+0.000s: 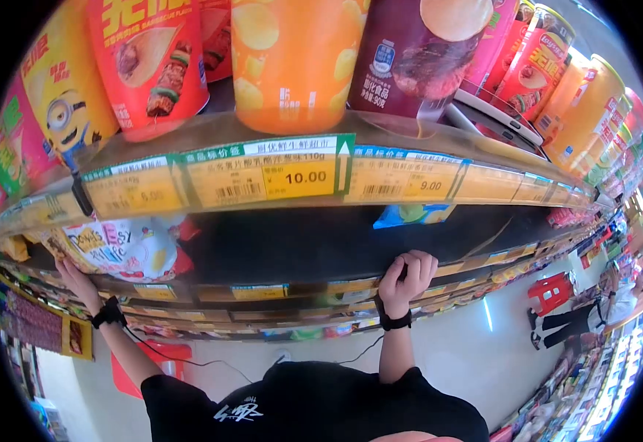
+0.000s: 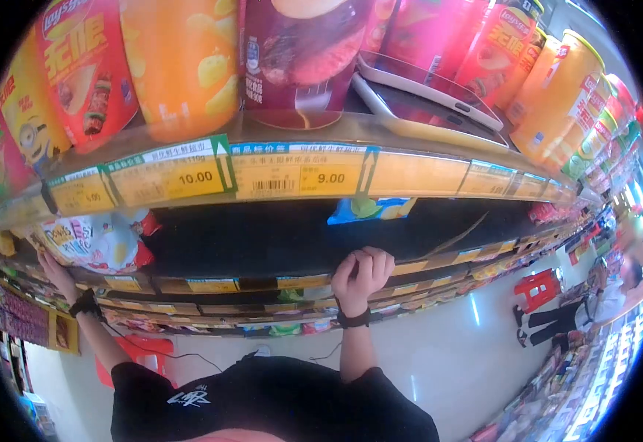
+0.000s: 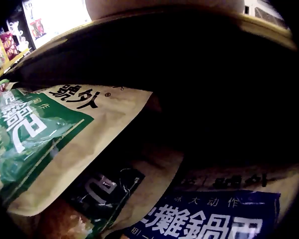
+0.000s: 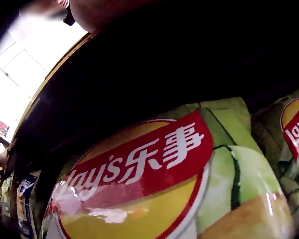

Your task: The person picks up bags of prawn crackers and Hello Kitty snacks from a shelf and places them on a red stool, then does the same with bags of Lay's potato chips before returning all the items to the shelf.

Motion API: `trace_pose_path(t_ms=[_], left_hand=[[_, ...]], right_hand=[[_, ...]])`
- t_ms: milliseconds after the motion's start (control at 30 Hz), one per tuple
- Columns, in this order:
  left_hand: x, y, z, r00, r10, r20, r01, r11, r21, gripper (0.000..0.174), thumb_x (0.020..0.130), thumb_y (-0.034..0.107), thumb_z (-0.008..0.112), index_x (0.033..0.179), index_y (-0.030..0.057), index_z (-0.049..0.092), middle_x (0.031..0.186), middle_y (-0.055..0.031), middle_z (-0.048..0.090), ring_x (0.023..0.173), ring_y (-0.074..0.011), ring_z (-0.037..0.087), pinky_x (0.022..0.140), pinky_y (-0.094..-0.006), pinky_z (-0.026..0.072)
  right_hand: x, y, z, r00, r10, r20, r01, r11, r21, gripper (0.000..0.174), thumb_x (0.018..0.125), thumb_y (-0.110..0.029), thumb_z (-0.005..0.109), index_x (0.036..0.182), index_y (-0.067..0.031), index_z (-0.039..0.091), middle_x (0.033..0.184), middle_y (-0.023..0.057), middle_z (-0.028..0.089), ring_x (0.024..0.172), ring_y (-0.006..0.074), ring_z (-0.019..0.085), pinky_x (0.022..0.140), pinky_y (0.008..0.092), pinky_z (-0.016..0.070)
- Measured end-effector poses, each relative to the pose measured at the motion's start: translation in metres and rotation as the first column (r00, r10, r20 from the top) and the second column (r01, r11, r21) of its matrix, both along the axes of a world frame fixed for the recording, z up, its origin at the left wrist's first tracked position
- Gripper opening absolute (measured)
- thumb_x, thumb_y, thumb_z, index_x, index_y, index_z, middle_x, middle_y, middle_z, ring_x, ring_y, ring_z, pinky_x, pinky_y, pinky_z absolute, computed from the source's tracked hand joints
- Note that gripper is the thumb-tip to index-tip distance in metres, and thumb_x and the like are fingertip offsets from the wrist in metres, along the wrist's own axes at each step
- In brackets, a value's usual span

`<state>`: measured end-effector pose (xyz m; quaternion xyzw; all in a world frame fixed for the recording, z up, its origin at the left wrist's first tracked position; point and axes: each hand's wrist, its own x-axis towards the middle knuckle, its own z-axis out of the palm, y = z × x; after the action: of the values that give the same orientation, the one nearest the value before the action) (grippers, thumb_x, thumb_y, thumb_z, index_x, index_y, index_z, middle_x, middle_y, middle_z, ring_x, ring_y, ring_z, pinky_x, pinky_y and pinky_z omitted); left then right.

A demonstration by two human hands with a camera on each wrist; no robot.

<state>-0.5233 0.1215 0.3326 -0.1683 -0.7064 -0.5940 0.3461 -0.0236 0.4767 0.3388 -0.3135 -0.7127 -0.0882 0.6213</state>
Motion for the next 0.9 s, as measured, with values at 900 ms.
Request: trace_pose_path(t_ms=[900], left_hand=[[0.001, 0.001, 0.002, 0.999, 0.05, -0.014, -0.051, 0.997, -0.062, 0.049, 0.095, 0.032, 0.036, 0.127, -0.0051, 0.035, 0.123, -0.0227, 0.046, 0.113, -0.0329, 0.044, 0.095, -0.0344, 0.0308]], right_hand=[[0.002, 0.004, -0.004, 0.999, 0.024, -0.033, -0.023, 0.999, 0.027, 0.002, 0.069, -0.002, 0.052, 0.071, -0.0029, 0.053, 0.076, 0.0114, 0.051, 0.071, 0.0286, 0.046, 0.063, 0.0366, 0.0365]])
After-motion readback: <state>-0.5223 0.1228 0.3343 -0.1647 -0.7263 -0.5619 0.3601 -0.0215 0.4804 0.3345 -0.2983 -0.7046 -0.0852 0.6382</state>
